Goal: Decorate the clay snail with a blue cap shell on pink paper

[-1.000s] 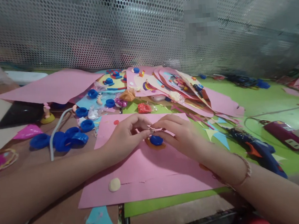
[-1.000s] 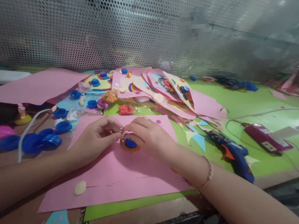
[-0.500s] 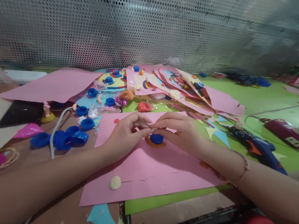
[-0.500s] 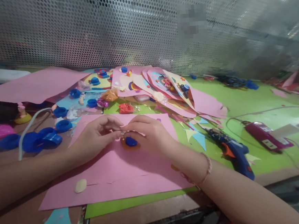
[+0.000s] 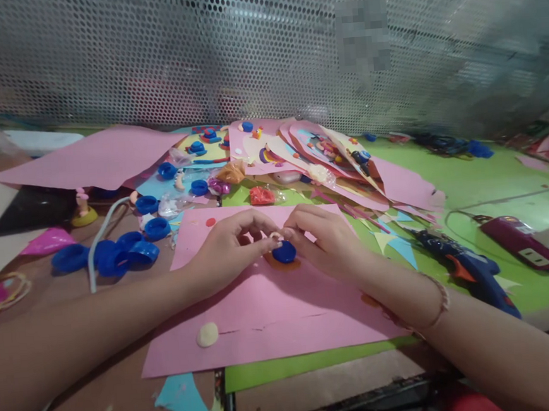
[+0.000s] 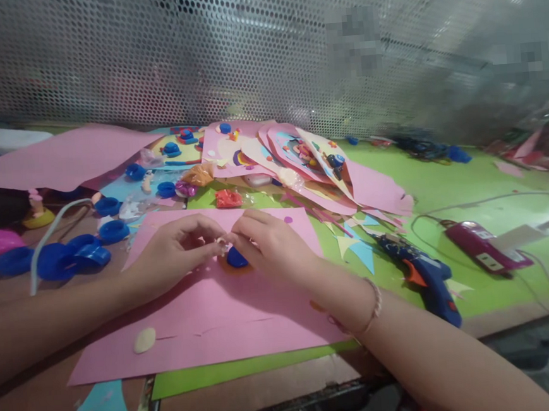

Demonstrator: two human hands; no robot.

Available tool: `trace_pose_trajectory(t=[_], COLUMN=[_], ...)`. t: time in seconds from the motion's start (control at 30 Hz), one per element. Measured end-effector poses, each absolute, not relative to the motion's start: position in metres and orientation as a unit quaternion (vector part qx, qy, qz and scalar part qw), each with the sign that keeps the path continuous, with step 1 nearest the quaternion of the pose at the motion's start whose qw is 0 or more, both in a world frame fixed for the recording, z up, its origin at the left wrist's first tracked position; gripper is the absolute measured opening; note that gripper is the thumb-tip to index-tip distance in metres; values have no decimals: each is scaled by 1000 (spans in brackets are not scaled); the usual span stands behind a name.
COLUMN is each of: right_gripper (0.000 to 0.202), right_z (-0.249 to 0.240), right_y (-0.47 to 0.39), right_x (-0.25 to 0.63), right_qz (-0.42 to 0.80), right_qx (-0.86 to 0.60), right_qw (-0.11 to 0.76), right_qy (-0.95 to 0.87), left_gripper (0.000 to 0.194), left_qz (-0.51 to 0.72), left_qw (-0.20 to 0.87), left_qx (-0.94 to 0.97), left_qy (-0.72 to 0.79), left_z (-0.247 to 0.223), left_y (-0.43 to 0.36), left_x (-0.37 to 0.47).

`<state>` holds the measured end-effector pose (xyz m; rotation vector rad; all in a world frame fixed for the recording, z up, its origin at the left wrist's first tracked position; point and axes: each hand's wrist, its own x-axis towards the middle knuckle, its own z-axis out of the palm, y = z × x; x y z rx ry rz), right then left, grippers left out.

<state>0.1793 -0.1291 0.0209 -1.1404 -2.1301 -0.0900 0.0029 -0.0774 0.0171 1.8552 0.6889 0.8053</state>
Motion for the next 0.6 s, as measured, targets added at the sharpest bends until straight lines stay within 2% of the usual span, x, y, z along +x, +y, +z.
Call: trace_pose_trajectory(t=[0.17, 0.47, 0.6], right_gripper=[29, 15, 11], right_z=[17, 23, 25], right_y=[-128, -130, -129], right_x=[175, 174, 175], right_qz=[-5, 195, 236], right_qx=[-444, -494, -511], right_qw=[360, 409, 416], right_qy=[-820, -742, -714], left_gripper=[3, 12, 11], left_qz=[339, 356, 354], left_qw=[490, 467, 464], left_qx=[750, 751, 748], left_qy=[286, 303, 316], left_z=[16, 20, 21], left_y=[-79, -81, -82], left_x=[4, 4, 4])
